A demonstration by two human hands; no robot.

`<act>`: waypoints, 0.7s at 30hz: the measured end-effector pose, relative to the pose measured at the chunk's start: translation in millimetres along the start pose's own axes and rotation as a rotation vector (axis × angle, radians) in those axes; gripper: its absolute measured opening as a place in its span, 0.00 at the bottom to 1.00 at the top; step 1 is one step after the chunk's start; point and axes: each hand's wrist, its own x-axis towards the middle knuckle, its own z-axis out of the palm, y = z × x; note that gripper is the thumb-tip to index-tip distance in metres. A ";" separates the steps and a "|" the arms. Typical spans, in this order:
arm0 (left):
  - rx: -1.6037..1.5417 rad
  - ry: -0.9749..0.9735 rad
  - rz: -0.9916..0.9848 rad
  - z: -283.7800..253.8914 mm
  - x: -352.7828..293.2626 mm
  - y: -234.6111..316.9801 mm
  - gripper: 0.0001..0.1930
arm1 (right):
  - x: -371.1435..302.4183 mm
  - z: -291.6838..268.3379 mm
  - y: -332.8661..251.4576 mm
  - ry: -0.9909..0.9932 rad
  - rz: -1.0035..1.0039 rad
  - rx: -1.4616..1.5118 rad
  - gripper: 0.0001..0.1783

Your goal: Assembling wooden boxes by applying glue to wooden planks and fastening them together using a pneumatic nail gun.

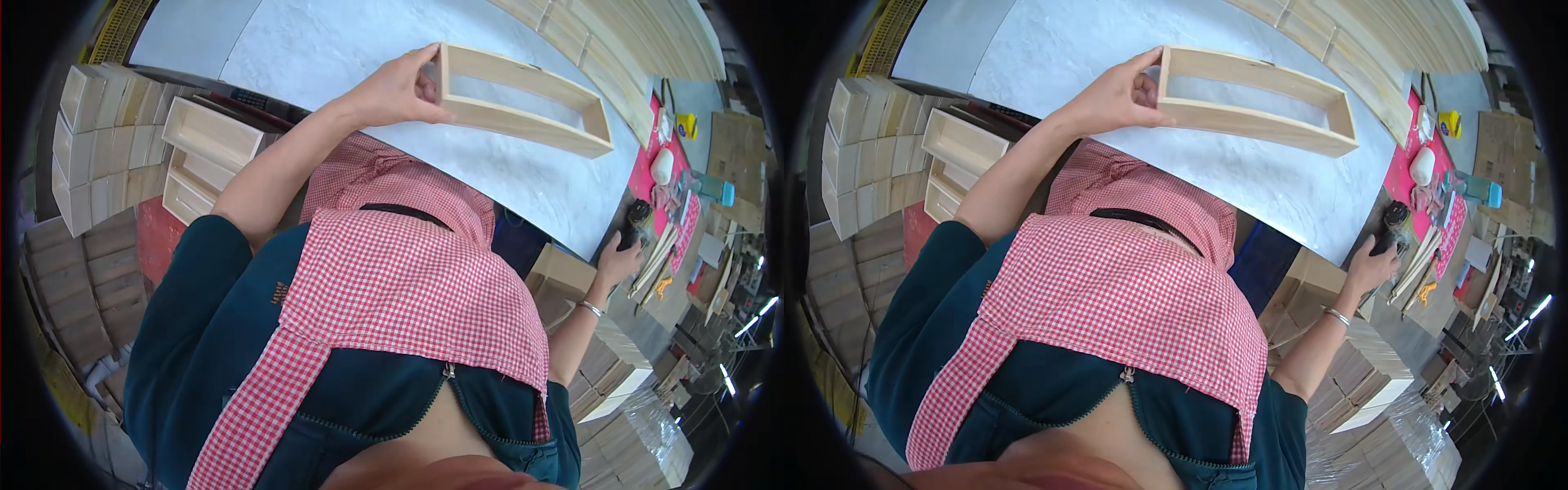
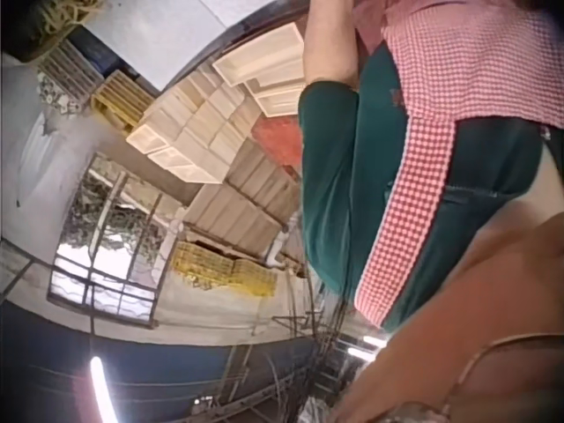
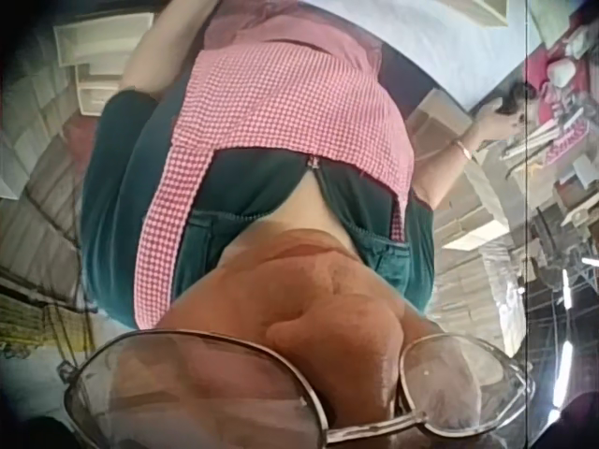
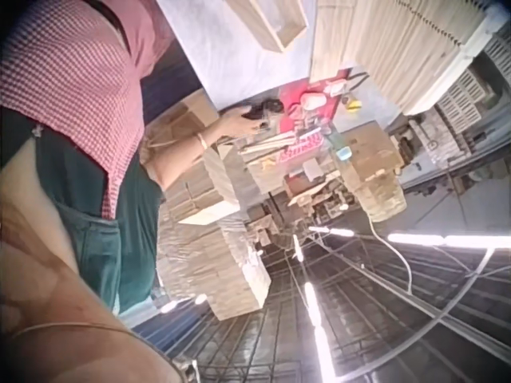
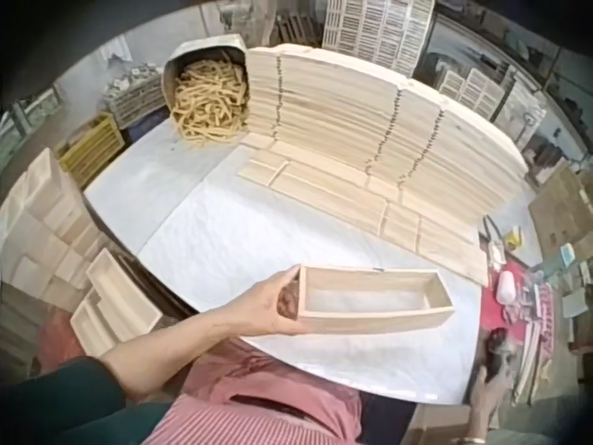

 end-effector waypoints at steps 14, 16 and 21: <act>-0.292 0.173 -0.027 31.6 -0.1 29.7 0.40 | -1.6 -89.3 -4.8 -0.156 0.162 0.679 0.18; -0.289 0.187 -0.018 34.4 1.6 31.5 0.42 | -35.0 -127.8 -35.3 -0.157 0.170 0.890 0.15; -0.329 0.176 0.007 41.6 5.7 42.0 0.40 | -120.6 -205.3 -130.4 -0.311 0.317 1.118 0.09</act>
